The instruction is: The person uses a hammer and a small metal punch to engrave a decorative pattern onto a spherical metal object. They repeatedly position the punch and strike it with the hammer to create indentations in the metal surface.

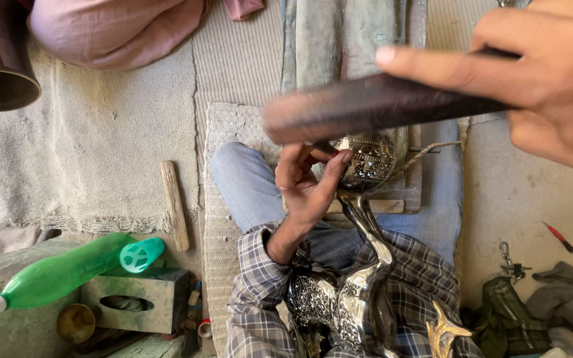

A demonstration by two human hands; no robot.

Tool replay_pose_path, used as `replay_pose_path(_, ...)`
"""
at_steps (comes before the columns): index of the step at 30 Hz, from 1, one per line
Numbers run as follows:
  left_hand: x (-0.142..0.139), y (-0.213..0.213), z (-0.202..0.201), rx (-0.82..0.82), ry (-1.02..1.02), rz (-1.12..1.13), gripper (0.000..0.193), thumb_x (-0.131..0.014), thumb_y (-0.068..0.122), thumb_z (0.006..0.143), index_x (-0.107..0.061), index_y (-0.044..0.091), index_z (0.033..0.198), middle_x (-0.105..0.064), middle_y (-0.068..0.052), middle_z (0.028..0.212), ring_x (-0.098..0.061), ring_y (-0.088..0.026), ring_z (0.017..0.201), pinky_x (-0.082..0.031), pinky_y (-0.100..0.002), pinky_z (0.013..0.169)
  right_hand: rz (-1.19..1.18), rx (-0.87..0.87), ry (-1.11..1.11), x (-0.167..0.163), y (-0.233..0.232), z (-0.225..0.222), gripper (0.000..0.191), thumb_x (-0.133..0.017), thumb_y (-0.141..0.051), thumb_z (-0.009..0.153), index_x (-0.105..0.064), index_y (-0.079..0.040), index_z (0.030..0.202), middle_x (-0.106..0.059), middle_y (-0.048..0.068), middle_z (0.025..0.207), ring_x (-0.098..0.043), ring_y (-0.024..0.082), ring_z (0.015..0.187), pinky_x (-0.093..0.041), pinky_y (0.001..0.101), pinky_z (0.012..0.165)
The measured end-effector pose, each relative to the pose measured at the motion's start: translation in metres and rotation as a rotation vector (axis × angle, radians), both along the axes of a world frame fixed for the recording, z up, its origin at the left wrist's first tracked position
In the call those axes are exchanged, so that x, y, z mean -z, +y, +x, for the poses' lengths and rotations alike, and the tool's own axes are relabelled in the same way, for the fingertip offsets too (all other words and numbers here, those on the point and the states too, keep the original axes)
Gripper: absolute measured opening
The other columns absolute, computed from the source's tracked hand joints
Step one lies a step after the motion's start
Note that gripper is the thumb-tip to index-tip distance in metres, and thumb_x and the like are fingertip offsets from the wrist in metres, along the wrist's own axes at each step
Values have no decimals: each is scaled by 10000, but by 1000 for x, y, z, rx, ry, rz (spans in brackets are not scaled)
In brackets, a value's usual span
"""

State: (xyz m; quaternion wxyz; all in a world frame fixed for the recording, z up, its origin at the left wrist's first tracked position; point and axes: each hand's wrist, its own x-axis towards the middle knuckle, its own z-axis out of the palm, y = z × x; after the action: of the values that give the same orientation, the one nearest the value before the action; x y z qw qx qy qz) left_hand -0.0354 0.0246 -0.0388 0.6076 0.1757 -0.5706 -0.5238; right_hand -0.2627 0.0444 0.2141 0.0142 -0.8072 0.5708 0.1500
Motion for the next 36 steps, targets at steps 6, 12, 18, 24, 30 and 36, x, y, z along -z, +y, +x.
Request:
replay_pose_path(6, -4, 0, 1, -9, -50, 33, 569, -742, -84, 982, -471, 68, 1459, -703, -159, 1198, -747, -140, 851, -669, -247, 724, -6, -20, 20, 0, -2, 4, 938, -649, 19, 787, -342, -339, 1599, -635, 8, 866, -569, 130, 689, -539, 307, 678)
replay_pose_path(12, -5, 0, -1, 11, 42, 82, 616, -708, -88, 997, -402, 51, 1513, -673, -205, 1340, -731, -111, 829, -658, -239, 729, -34, 8, -101, 5, -3, -4, 910, -663, 64, 799, -381, -286, 1591, -611, 13, 806, -532, 140, 657, -498, 336, 620)
replay_pose_path(18, -1, 1, -5, -78, 20, -13, 640, -711, -86, 995, -362, 78, 1505, -592, -182, 1362, -741, -140, 919, -686, -233, 733, -40, -17, -90, 7, -6, -7, 943, -666, 65, 783, -369, -293, 1604, -575, 16, 788, -509, 149, 664, -479, 352, 627)
replay_pose_path(24, -1, 2, -3, -51, 29, 8, 634, -692, -86, 1013, -338, 62, 1518, -669, -181, 1295, -743, -145, 920, -668, -241, 732, -39, -42, -124, 10, -6, -9, 979, -661, 82, 755, -358, -270, 1617, -562, 19, 785, -496, 152, 664, -470, 354, 631)
replay_pose_path(30, 0, 4, -2, -19, 14, 66, 585, -694, -115, 1014, -412, 38, 1502, -691, -204, 1221, -744, -149, 847, -654, -240, 705, -39, -58, -125, 11, -8, -9, 984, -666, 82, 752, -359, -283, 1613, -555, 7, 755, -496, 144, 651, -480, 351, 642)
replay_pose_path(36, 0, 3, -2, -19, 4, 57, 597, -687, -122, 1020, -412, 61, 1517, -690, -196, 1229, -741, -144, 857, -654, -243, 715, -55, -50, -147, 9, -9, -6, 981, -644, 86, 742, -364, -284, 1606, -554, 11, 772, -518, 137, 636, -479, 355, 644)
